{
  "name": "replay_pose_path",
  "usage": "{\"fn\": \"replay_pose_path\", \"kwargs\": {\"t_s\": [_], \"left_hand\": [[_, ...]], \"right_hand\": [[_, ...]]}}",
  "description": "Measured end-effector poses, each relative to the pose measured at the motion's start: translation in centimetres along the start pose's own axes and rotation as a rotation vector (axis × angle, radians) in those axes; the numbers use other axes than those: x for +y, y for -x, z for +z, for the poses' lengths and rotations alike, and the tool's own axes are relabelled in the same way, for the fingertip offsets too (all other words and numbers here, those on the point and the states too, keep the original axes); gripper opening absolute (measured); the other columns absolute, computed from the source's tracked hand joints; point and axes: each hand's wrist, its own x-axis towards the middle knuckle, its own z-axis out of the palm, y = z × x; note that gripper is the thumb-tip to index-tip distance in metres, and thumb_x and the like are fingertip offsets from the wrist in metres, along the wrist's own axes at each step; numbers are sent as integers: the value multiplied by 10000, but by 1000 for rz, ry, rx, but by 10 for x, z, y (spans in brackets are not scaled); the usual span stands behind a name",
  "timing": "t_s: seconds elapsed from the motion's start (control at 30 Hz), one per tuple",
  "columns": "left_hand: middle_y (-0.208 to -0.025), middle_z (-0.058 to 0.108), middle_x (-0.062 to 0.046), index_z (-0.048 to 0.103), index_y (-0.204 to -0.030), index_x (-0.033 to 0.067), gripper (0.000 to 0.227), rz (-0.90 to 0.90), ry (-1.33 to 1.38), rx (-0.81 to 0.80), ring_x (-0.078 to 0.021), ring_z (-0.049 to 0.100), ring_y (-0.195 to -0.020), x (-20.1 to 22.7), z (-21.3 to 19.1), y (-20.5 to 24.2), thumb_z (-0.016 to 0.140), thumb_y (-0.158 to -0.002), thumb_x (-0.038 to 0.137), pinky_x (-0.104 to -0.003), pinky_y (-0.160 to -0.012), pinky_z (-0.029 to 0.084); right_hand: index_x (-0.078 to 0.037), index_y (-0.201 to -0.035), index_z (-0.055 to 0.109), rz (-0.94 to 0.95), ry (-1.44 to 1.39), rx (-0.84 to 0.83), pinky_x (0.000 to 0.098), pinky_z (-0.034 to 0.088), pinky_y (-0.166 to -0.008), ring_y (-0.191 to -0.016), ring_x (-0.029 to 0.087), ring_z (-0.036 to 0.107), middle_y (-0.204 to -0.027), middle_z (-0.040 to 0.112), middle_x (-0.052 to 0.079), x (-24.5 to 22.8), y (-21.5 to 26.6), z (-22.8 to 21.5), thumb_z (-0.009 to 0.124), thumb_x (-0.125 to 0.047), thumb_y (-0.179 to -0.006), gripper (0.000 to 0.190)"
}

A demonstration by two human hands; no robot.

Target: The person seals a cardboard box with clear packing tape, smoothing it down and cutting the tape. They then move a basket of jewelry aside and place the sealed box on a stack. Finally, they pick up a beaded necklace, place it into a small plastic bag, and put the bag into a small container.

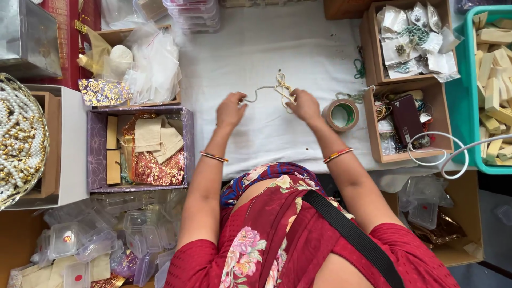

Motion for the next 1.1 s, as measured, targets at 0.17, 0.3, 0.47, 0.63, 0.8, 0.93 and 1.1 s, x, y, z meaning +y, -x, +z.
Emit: {"fn": "replay_pose_path", "kwargs": {"t_s": [0.17,0.3,0.47,0.63,0.8,0.93,1.1], "left_hand": [[-1088,722,-67,762,-1112,165,292,-7,-60,-144,-250,693,-989,19,40,-7,794,-826,214,-388,-823,550],[-1092,767,-67,738,-1178,132,339,-303,416,-329,-197,728,-970,42,56,-30,678,-970,393,-336,-843,575],[-1068,776,-81,688,-1255,152,382,-278,476,-244,-224,738,-987,59,48,-40,620,-982,410,-359,-859,559],[-1046,697,-136,748,-968,126,366,-185,-212,104,-337,670,-1005,3,69,-18,751,-806,455,-428,-814,548],[-966,717,-68,724,-1035,110,481,-533,418,-367,-241,651,-897,-12,85,-18,679,-954,583,-393,-810,505],[-964,719,34,679,-1040,137,452,-512,929,-376,-71,670,-901,29,41,-22,662,-905,568,-297,-803,538],[-960,710,20,646,-1110,94,358,-146,1017,-429,-78,655,-867,63,-28,-33,712,-941,402,-239,-793,524]], "right_hand": [[-74,-1051,683,7,176,24,498,524,-839,-995,364,662,-1119,662,171,-4,-4,36,790,-269,-919,258],[-55,-994,648,-229,-147,-7,462,542,-812,-939,335,683,-1016,681,147,-17,-25,33,748,-205,-918,195],[-57,-978,647,-268,-220,64,447,558,-788,-898,324,697,-989,701,131,-34,-27,-3,737,-222,-922,197],[-5,-1015,610,32,176,85,509,523,-731,-895,403,654,-994,661,220,-1,-7,25,818,-334,-809,440],[-48,-948,658,-44,-230,-141,475,533,-780,-882,345,685,-943,710,153,-12,-4,48,687,-265,-959,219],[-82,-945,646,89,-1253,-315,381,602,-894,-893,213,704,-929,722,72,-44,-21,39,646,-194,-984,119],[-113,-935,629,165,-1618,-376,429,593,-928,-894,232,723,-900,738,58,-99,-1,-38,547,-253,-991,172]]}}
